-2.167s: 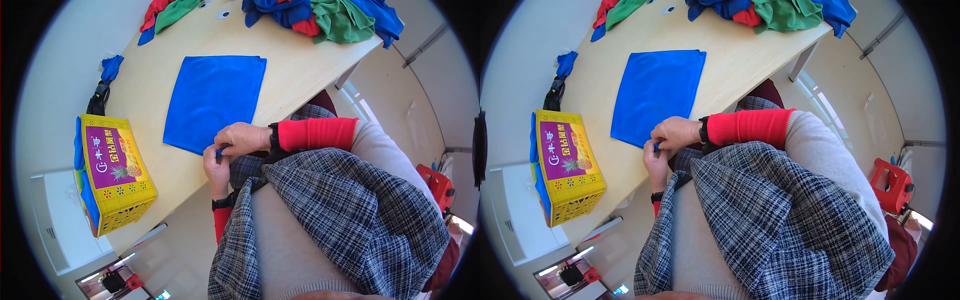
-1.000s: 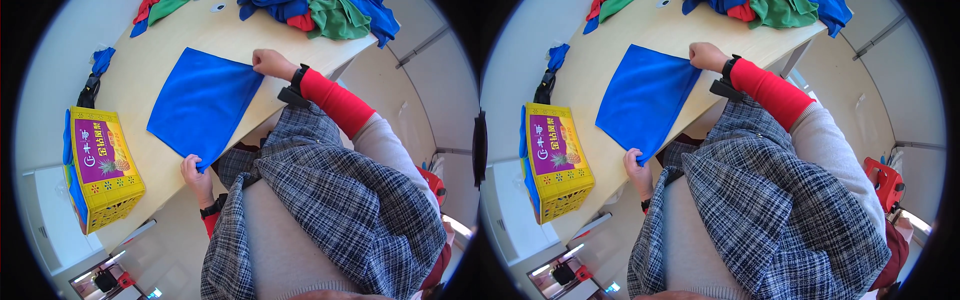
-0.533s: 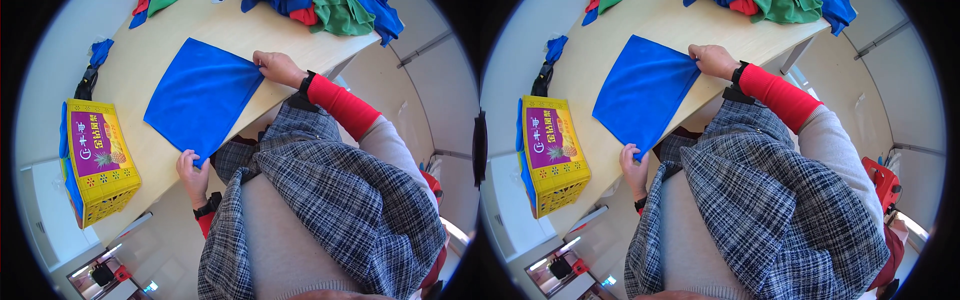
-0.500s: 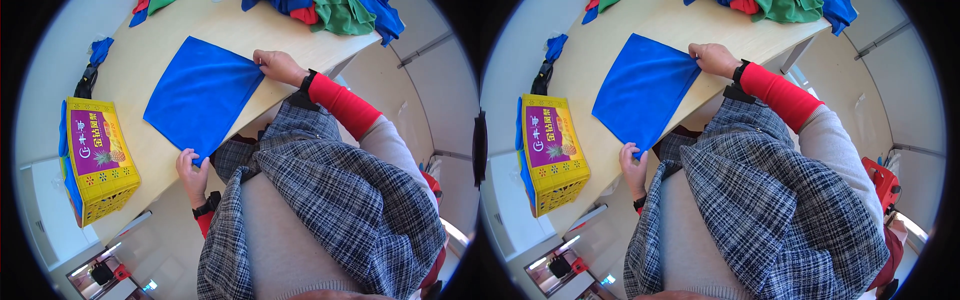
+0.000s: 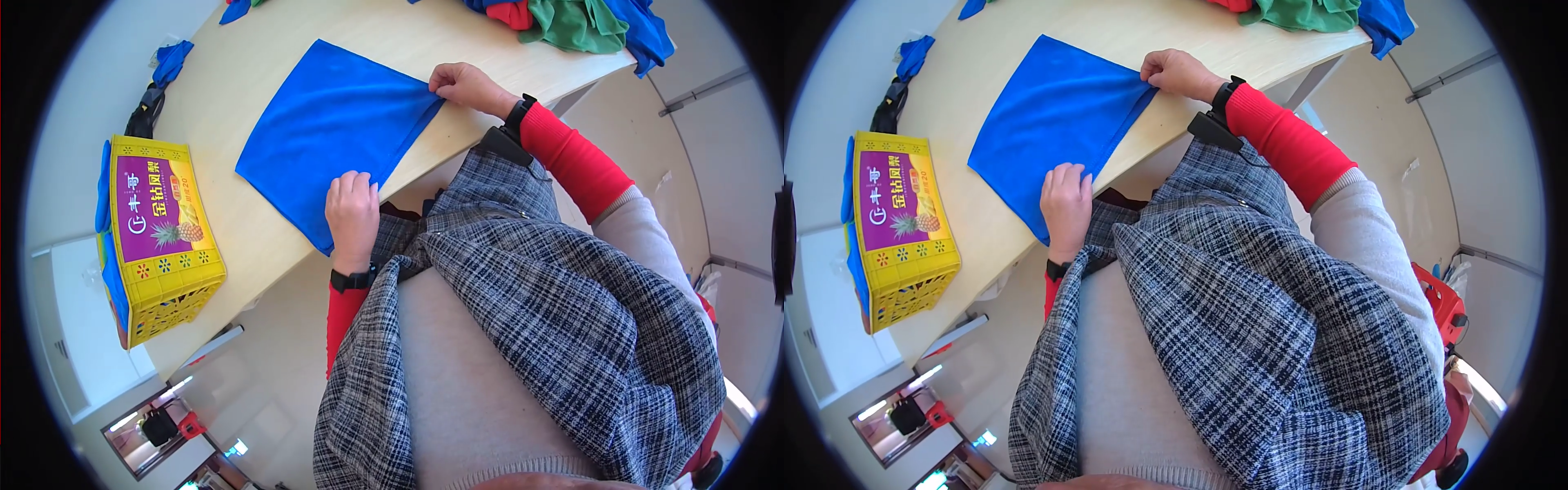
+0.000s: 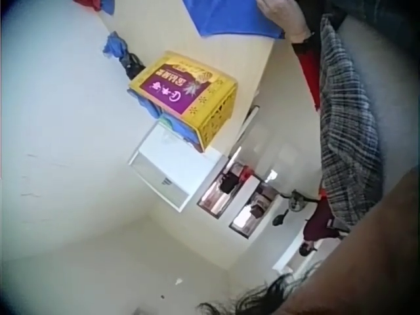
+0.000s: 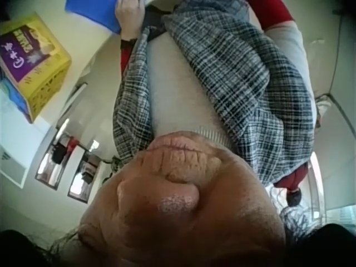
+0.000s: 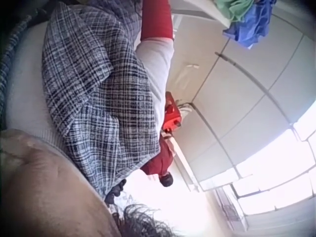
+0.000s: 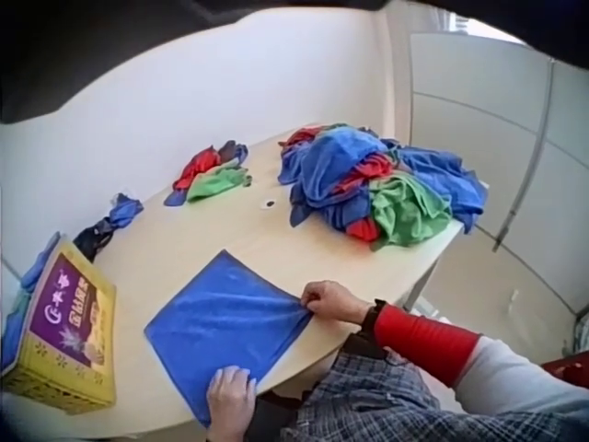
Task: The person picks up a blue cloth, spreads it out on the table, and folds it into a small rectangle before placing it into a yellow crate. They then pick up a red cloth from a pile.
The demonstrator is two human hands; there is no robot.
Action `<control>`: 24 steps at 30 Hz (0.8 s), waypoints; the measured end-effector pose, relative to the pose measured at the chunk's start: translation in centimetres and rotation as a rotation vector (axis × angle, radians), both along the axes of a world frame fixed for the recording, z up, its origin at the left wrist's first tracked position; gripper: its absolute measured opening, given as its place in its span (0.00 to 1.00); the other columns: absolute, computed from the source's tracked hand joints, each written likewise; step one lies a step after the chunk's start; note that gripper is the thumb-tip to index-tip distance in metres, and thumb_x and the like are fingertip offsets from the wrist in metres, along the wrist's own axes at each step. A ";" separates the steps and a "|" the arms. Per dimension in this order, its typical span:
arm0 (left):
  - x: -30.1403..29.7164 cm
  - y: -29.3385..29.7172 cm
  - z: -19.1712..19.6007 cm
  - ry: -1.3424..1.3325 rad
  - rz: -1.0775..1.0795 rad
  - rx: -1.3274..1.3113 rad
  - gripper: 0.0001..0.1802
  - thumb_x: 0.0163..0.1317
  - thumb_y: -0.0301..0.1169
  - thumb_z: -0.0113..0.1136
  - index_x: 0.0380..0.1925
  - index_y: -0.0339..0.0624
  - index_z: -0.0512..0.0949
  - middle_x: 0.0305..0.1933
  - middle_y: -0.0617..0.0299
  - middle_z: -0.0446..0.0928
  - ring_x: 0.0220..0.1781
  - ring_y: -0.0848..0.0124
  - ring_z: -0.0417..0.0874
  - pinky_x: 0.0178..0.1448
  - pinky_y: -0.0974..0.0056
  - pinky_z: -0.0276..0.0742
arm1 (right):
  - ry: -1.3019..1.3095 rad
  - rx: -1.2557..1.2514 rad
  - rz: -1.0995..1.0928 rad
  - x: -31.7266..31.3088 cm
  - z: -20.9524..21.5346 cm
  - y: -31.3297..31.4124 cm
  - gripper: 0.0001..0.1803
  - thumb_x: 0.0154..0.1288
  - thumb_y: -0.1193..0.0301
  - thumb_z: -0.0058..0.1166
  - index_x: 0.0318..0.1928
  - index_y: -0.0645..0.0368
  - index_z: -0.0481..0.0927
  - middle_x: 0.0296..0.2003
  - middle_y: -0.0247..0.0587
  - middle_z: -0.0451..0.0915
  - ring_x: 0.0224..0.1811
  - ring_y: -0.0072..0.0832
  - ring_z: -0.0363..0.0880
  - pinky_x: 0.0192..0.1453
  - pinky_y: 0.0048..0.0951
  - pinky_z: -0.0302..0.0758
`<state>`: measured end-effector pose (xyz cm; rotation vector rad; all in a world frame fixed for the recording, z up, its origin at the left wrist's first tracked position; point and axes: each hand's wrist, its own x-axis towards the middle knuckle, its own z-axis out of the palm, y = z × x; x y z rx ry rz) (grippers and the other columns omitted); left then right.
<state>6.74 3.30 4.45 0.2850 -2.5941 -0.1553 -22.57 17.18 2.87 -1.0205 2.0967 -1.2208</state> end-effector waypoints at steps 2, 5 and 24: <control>-0.5 0.1 -0.2 -0.017 -0.015 -0.046 0.07 0.55 0.25 0.68 0.32 0.41 0.79 0.37 0.56 0.78 0.41 0.56 0.79 0.47 0.56 0.78 | 0.000 0.007 0.000 0.1 0.2 0.2 0.10 0.64 0.75 0.54 0.43 0.55 0.86 0.37 0.38 0.87 0.37 0.30 0.84 0.48 0.29 0.80; -0.7 0.0 -0.1 -0.192 0.029 -0.113 0.04 0.56 0.24 0.65 0.33 0.39 0.80 0.35 0.56 0.78 0.39 0.56 0.79 0.43 0.55 0.78 | -0.005 0.020 0.010 0.2 0.4 0.3 0.10 0.64 0.75 0.54 0.43 0.55 0.86 0.37 0.38 0.87 0.37 0.29 0.84 0.48 0.29 0.80; 0.7 1.3 -0.4 -0.108 -0.087 -0.077 0.06 0.57 0.24 0.65 0.35 0.42 0.79 0.35 0.58 0.77 0.38 0.58 0.80 0.41 0.56 0.77 | 0.359 0.032 0.004 0.9 0.9 1.5 0.09 0.62 0.77 0.53 0.41 0.58 0.84 0.34 0.43 0.86 0.37 0.38 0.85 0.48 0.34 0.81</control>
